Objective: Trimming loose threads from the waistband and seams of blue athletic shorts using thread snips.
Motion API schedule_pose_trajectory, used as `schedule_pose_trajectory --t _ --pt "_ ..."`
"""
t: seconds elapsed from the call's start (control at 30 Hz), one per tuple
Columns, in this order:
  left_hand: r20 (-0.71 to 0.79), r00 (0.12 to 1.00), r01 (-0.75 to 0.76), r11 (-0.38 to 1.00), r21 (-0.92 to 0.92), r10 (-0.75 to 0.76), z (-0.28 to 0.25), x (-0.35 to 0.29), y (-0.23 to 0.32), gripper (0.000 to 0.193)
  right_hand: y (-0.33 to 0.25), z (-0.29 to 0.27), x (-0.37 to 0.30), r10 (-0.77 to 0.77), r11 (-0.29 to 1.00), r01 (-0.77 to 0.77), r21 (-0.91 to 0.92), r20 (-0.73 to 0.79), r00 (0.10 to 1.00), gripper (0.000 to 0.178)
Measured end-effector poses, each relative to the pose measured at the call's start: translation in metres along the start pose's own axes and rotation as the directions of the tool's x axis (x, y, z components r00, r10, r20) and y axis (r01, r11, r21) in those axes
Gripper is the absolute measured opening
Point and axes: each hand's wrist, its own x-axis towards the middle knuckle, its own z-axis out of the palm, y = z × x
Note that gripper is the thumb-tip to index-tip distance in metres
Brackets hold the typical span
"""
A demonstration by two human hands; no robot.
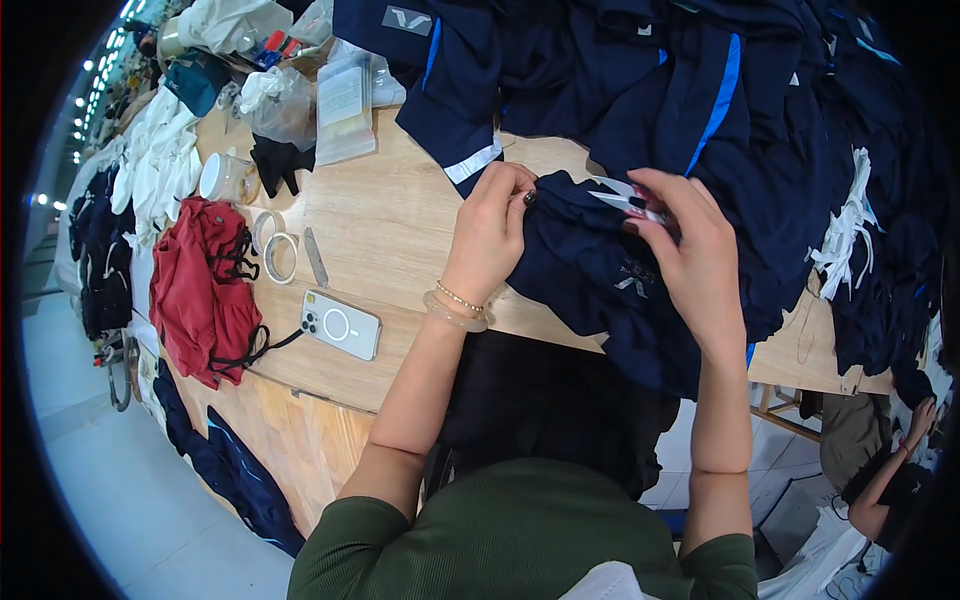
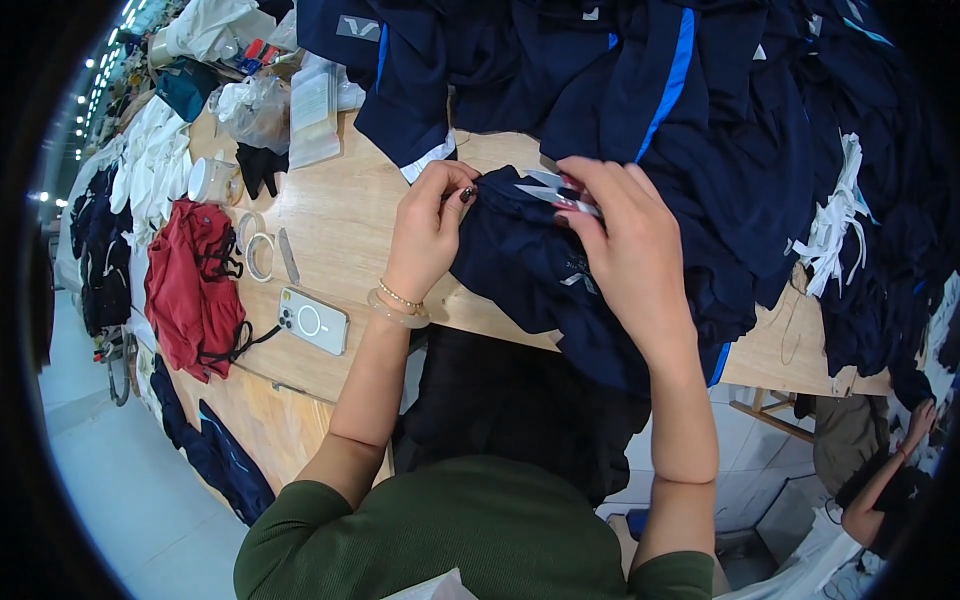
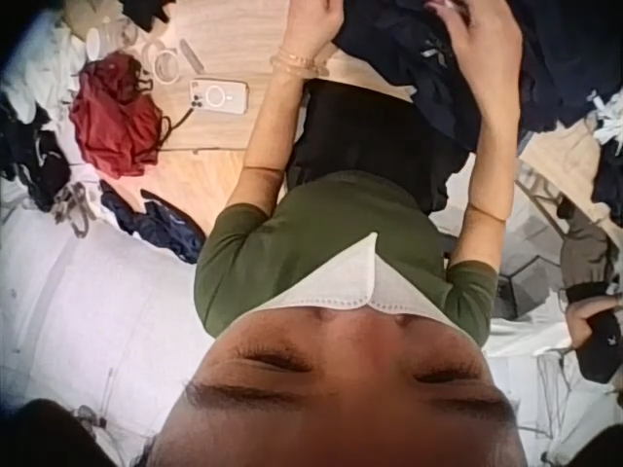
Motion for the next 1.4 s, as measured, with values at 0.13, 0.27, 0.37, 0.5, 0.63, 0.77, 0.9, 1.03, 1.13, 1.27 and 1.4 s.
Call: schedule_pose_trajectory --t 0.13,0.27,0.37,0.5,0.63,0.77,0.9,1.03,1.13,1.27,1.4 --pt "0.001 1.000 0.025 1.000 0.013 -0.025 -0.001 0.002 -0.001 0.008 0.000 0.005 0.030 -0.270 0.920 0.285 -0.270 0.093 0.958 0.022" --pt "-0.003 0.999 0.041 0.998 0.037 -0.041 -0.001 0.004 -0.002 0.007 0.004 0.017 0.055 -0.403 0.832 0.456 -0.314 0.223 0.888 0.010" --pt "0.011 0.999 0.048 0.997 0.065 -0.049 0.000 0.006 -0.002 0.007 0.006 0.027 0.063 -0.412 0.802 0.497 -0.330 0.298 0.861 0.015" --pt "0.009 0.999 0.052 0.996 0.068 -0.053 0.000 0.006 -0.002 0.008 0.002 0.033 0.067 -0.433 0.801 0.512 -0.310 0.290 0.853 0.011" --pt "0.016 0.998 0.055 0.997 0.059 -0.056 0.000 0.007 0.000 0.008 0.004 0.037 0.069 -0.429 0.803 0.512 -0.305 0.301 0.852 0.008" --pt "0.016 0.999 0.030 0.995 0.096 -0.032 -0.001 0.008 -0.002 0.007 0.001 0.037 0.068 -0.437 0.800 0.520 -0.298 0.304 0.847 0.006" --pt "-0.070 0.988 0.137 0.989 -0.054 -0.140 -0.001 0.008 0.002 0.008 0.002 0.029 0.065 -0.392 0.811 0.485 -0.326 0.312 0.865 0.008" --pt "-0.368 0.842 0.231 0.880 -0.416 -0.395 -0.020 0.008 -0.009 0.011 -0.008 0.011 0.046 -0.265 0.932 0.296 -0.211 0.164 0.950 0.021" --pt "-0.323 0.801 0.268 0.784 -0.560 -0.505 -0.039 0.007 -0.032 0.010 0.000 -0.002 0.024 -0.165 0.961 0.198 -0.192 0.174 0.971 0.025" --pt "-0.134 0.855 0.288 0.675 -0.679 -0.500 -0.036 0.006 -0.018 0.009 0.024 0.000 0.005 -0.142 0.932 0.211 -0.293 0.239 0.961 0.021" --pt "0.026 0.881 0.307 0.530 -0.790 -0.472 -0.033 -0.002 -0.017 0.009 0.029 0.010 -0.017 -0.303 0.859 0.384 -0.337 0.269 0.914 0.020"
